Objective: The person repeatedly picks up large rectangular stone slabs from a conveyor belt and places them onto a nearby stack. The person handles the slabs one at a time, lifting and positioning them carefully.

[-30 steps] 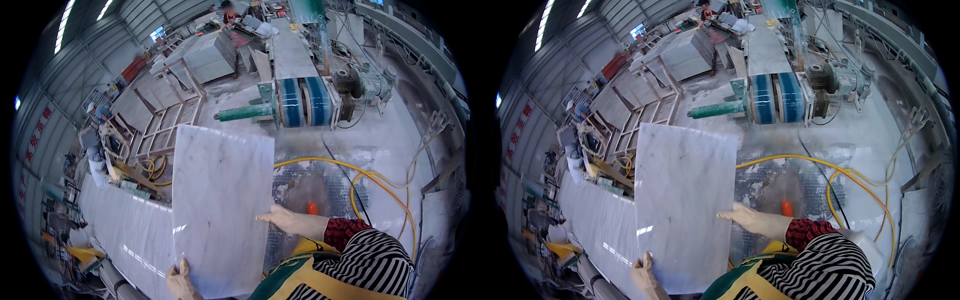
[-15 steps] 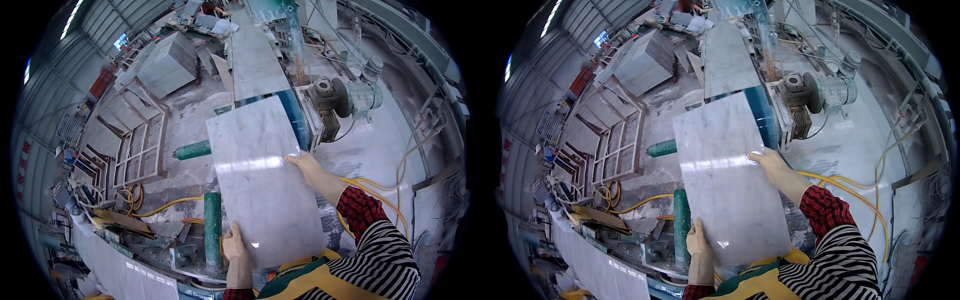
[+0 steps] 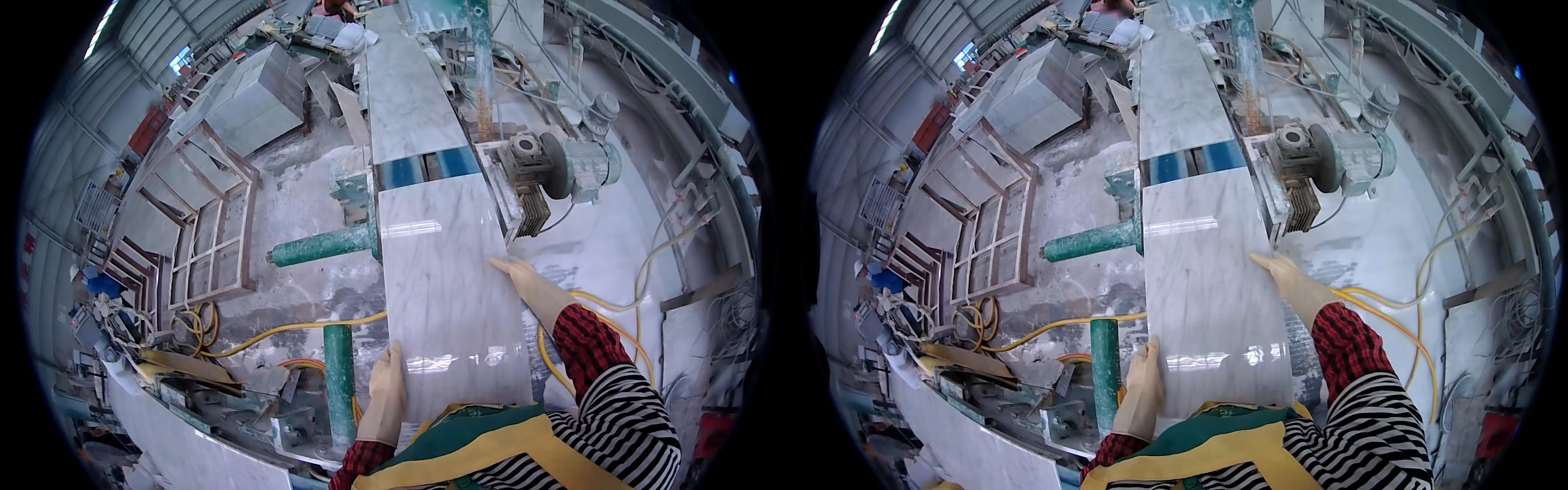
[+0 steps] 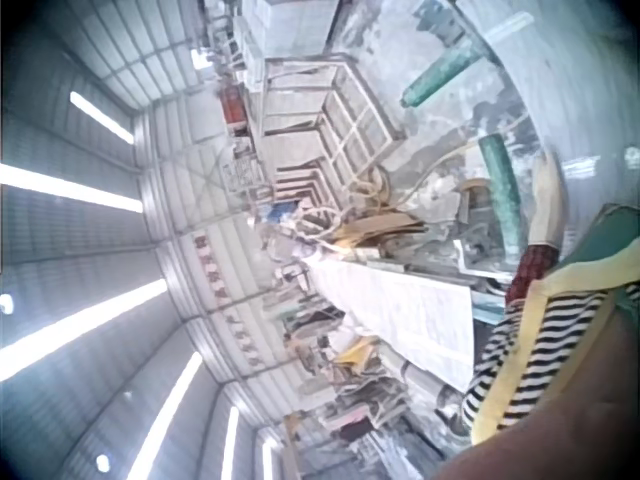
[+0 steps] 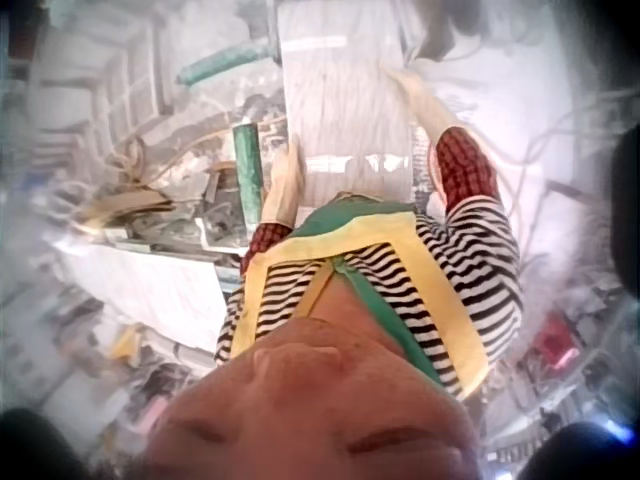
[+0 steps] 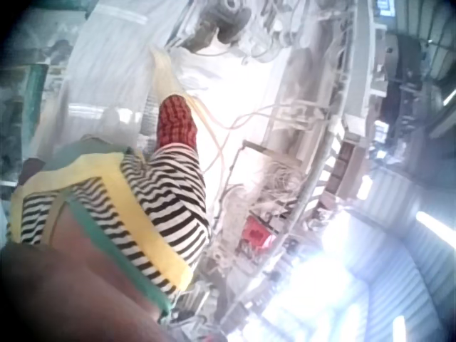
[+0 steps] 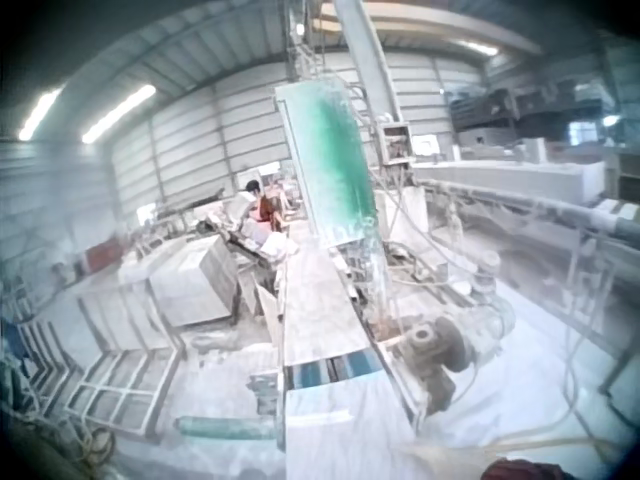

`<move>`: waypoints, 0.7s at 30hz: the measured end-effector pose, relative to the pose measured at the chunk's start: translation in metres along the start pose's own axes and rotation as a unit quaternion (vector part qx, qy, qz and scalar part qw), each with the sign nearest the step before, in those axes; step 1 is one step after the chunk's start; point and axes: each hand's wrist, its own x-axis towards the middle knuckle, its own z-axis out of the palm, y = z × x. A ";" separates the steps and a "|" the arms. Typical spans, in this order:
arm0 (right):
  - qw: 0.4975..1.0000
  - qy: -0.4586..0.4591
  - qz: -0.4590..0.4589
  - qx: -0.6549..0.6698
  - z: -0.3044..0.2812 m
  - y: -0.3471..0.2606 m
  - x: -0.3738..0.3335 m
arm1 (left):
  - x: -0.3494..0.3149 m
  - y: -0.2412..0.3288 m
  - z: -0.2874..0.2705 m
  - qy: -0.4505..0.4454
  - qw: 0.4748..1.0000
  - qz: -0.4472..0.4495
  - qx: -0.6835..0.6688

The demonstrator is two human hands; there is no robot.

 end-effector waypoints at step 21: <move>0.991 0.105 0.043 0.066 0.062 0.035 -0.107 | 0.086 0.009 -0.002 -0.023 0.992 0.090 -0.090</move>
